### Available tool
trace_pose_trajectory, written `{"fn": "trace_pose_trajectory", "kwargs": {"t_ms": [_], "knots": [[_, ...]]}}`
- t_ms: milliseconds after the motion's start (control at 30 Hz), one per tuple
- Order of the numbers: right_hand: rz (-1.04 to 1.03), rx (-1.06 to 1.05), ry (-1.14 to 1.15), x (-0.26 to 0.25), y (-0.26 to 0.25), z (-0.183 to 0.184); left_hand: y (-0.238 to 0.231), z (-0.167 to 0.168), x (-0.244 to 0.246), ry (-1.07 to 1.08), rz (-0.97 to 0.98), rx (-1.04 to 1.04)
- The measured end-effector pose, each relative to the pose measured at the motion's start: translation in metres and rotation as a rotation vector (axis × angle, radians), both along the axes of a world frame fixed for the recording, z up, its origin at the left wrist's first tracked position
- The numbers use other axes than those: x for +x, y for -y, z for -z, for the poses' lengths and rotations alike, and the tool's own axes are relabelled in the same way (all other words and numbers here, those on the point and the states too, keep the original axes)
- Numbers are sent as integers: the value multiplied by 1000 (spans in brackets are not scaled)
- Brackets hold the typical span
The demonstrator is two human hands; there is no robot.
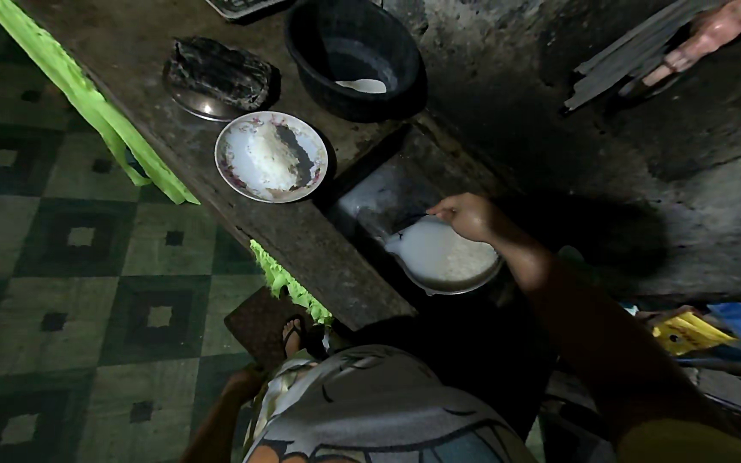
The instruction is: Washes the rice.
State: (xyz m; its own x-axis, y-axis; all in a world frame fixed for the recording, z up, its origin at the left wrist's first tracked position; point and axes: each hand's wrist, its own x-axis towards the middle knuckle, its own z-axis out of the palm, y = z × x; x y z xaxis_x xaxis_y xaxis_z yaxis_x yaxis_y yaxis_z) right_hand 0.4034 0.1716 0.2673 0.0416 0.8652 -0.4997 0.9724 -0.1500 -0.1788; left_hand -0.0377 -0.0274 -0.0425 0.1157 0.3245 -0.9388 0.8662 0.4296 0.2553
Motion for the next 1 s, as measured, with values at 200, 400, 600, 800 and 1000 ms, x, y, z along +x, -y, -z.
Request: {"fn": "trace_pose_trajectory", "kwargs": {"t_ms": [200, 400, 600, 800, 1000], "knots": [[-10, -13, 1, -5, -4, 5, 4, 3, 0, 7, -35, -5], [-38, -25, 21, -15, -6, 6, 7, 2, -4, 13, -72, -19], [-32, -22, 28, -18, -8, 6, 11, 6, -6, 13, -108, -12], [-52, -32, 21, -19, -11, 8, 11, 8, -5, 9, -57, -3], [-65, -23, 16, -22, -14, 11, 12, 8, -6, 17, -63, -1]]}}
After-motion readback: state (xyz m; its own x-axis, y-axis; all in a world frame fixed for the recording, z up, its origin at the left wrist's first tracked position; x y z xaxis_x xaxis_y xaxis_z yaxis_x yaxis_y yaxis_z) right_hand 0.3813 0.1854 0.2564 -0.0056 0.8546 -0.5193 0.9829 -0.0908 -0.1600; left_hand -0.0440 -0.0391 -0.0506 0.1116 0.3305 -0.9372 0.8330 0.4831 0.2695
